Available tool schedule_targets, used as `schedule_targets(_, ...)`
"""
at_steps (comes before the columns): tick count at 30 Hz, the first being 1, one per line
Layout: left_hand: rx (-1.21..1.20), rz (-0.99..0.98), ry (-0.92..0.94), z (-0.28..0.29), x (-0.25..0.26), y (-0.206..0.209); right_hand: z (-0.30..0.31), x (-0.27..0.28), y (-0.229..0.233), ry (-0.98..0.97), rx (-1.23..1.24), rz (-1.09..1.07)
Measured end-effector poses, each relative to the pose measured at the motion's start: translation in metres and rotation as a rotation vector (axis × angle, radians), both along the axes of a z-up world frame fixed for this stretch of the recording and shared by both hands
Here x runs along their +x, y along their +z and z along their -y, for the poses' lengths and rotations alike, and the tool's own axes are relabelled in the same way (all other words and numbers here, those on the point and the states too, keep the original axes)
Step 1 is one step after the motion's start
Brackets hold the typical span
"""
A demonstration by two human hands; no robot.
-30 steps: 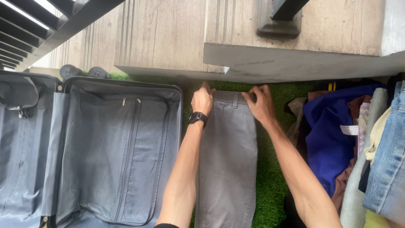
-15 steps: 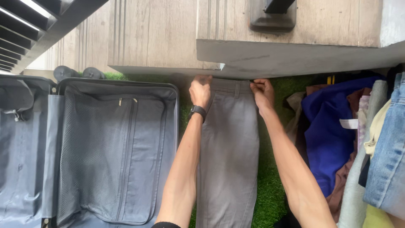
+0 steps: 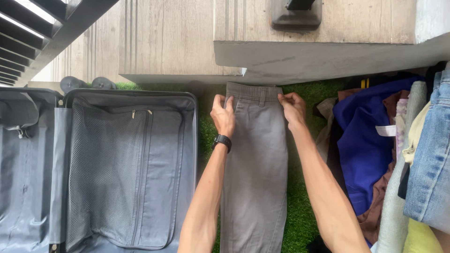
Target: The person folds a pair of light grey trousers on a green mat next to an open suitcase. They smooth the fabric, fold the legs together, and then fold the garment into a compact rectangle before placing it inside the suitcase.
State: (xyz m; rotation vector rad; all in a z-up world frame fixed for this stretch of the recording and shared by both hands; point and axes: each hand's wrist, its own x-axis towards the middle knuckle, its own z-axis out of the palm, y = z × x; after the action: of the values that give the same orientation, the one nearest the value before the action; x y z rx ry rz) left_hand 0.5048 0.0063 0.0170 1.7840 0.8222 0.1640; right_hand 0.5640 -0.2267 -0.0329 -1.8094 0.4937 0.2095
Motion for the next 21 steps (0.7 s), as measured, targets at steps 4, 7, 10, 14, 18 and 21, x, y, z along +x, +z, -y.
schedule_targets(4,0.11,-0.045,-0.012,-0.005,0.019,-0.026,-0.007,-0.002,0.004,-0.051,-0.07,0.009)
schedule_targets(7,0.313,-0.002,-0.062,-0.002,0.014,-0.033,-0.004,-0.011,0.024,-0.039,-0.126,0.021)
schedule_targets(10,0.509,0.075,-0.087,0.001,-0.005,-0.025,-0.004,-0.025,0.039,0.01,-0.243,-0.049)
schedule_targets(14,0.239,0.08,-0.124,-0.005,-0.026,-0.006,0.001,-0.049,0.043,0.089,-0.309,-0.071)
schedule_targets(18,0.008,-0.101,-0.119,-0.016,-0.032,0.023,0.008,-0.062,0.037,0.085,-0.188,-0.009)
schedule_targets(21,0.028,-0.171,-0.139,-0.018,-0.035,0.03,0.006,-0.067,0.04,0.027,-0.187,-0.036)
